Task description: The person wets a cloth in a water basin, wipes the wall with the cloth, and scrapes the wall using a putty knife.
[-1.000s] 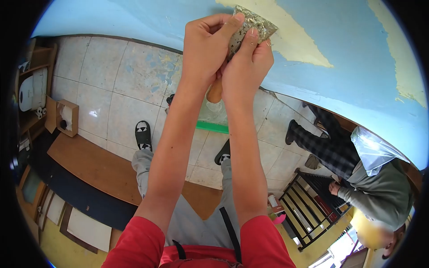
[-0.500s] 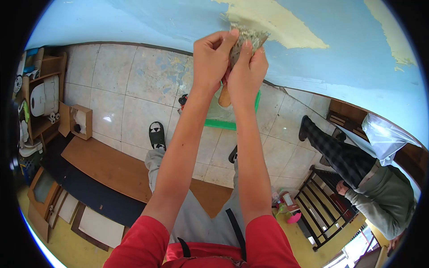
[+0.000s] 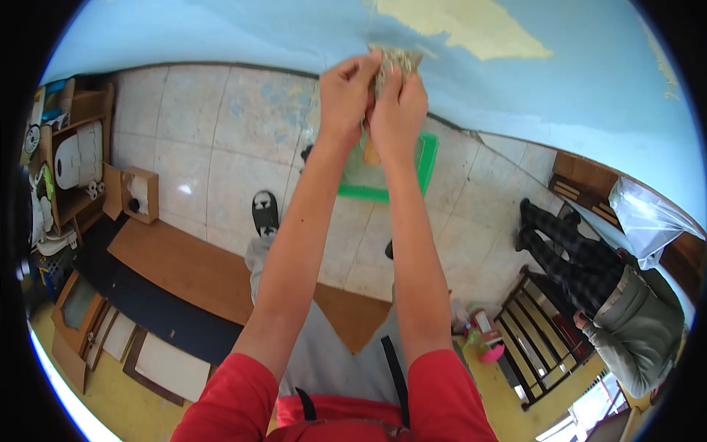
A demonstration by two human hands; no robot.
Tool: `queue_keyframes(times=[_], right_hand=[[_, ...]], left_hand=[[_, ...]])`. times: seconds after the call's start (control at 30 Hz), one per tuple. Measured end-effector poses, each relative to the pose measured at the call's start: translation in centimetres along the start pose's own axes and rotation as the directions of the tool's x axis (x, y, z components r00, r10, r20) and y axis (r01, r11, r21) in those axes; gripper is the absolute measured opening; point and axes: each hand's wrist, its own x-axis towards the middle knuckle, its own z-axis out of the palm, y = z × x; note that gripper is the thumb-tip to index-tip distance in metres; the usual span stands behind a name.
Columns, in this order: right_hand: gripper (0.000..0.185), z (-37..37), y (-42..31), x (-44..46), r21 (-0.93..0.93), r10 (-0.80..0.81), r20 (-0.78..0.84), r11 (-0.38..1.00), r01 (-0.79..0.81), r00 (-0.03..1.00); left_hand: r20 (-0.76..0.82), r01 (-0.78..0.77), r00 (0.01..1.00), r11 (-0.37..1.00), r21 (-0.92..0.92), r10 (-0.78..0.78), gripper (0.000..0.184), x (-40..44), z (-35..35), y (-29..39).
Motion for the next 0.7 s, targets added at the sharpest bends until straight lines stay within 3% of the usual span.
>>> queue_keyframes(times=[0.07, 0.1, 0.17, 0.2, 0.23, 0.3, 0.33, 0.37, 0.4, 0.43, 0.5, 0.57, 0.63, 0.7], right_hand=[[0.028, -0.5, -3.8, 0.0, 0.04, -0.013, 0.05, 0.999, 0.011, 0.999], [0.027, -0.9, -5.3, -0.3, 0.102, 0.045, 0.107, 0.993, -0.056, 0.993], [0.026, -1.9, -6.7, -0.3, 0.151, 0.126, 0.172, 0.977, -0.152, 0.977], [0.026, -2.4, -7.0, 0.2, 0.182, 0.053, 0.314, 0.977, -0.115, 0.948], [0.026, -2.4, -7.3, 0.7, 0.222, -0.031, 0.443, 0.972, -0.076, 0.896], [0.026, -0.9, -7.3, 1.5, 0.329, -0.058, 0.455, 0.938, -0.107, 0.889], [0.027, 0.3, -7.3, 2.3, 0.43, -0.094, 0.458, 0.894, -0.128, 0.884], [0.027, 2.0, -5.6, 3.1, 0.471, -0.051, 0.358, 0.872, -0.133, 0.932], [0.026, 3.0, -2.6, 3.6, 0.297, -0.004, 0.316, 0.95, -0.095, 0.949], [0.026, 3.7, 1.0, 3.4, 0.113, 0.028, 0.26, 0.992, -0.059, 0.965], [0.027, 4.1, 8.3, 0.8, 0.056, 0.395, 0.276, 0.903, -0.425, 0.876], [0.028, 3.0, 11.9, -3.1, -0.073, 0.546, 0.394, 0.82, -0.567, 0.739], [0.026, 1.5, 13.6, -6.6, -0.002, 0.588, 0.421, 0.762, -0.647, 0.691], [0.026, -0.6, 13.8, -8.3, -0.022, 0.554, 0.428, 0.797, -0.604, 0.714]], left_hand=[[0.047, -0.048, 0.998, 0.999, -0.002, 0.049, 0.025, 0.0, 0.0, 2.7], [0.025, -0.189, 0.982, 0.978, 0.085, 0.188, 0.026, 0.0, 0.0, 3.2], [-0.025, -0.237, 0.971, 0.968, 0.084, 0.239, 0.029, -0.6, -0.7, 4.1], [-0.075, -0.293, 0.951, 0.953, 0.084, 0.299, 0.033, -1.1, -1.6, 4.8], [-0.03, -0.24, 0.968, 0.954, 0.181, 0.249, 0.037, -2.1, -3.4, 4.8], [-0.074, -0.154, 0.98, 0.943, 0.295, 0.184, 0.032, -4.8, -7.5, 1.4], [-0.044, -0.039, 0.996, 0.828, 0.56, 0.077, 0.033, -6.6, -11.3, -1.2], [-0.029, -0.048, 0.996, 0.754, 0.655, 0.088, 0.029, -9.3, -13.5, -2.0], [-0.019, -0.008, 0.998, 0.445, 0.895, 0.056, 0.024, -12.1, -17.2, -3.8], [-0.021, -0.004, 0.998, 0.418, 0.908, 0.054, 0.02, -15.4, -21.0, -5.8], [-0.111, 0.111, 0.994, 0.271, 0.956, -0.016, 0.025, -21.7, -25.8, -6.1], [-0.156, 0.156, 0.988, 0.159, 0.975, -0.013, 0.031, -26.9, -28.7, -6.3], [-0.201, 0.204, 0.976, 0.037, 0.978, -0.088, 0.04, -31.1, -30.2, -7.5], [-0.182, 0.187, 0.98, 0.059, 0.981, -0.077, 0.042, -31.1, -30.1, -7.6]])
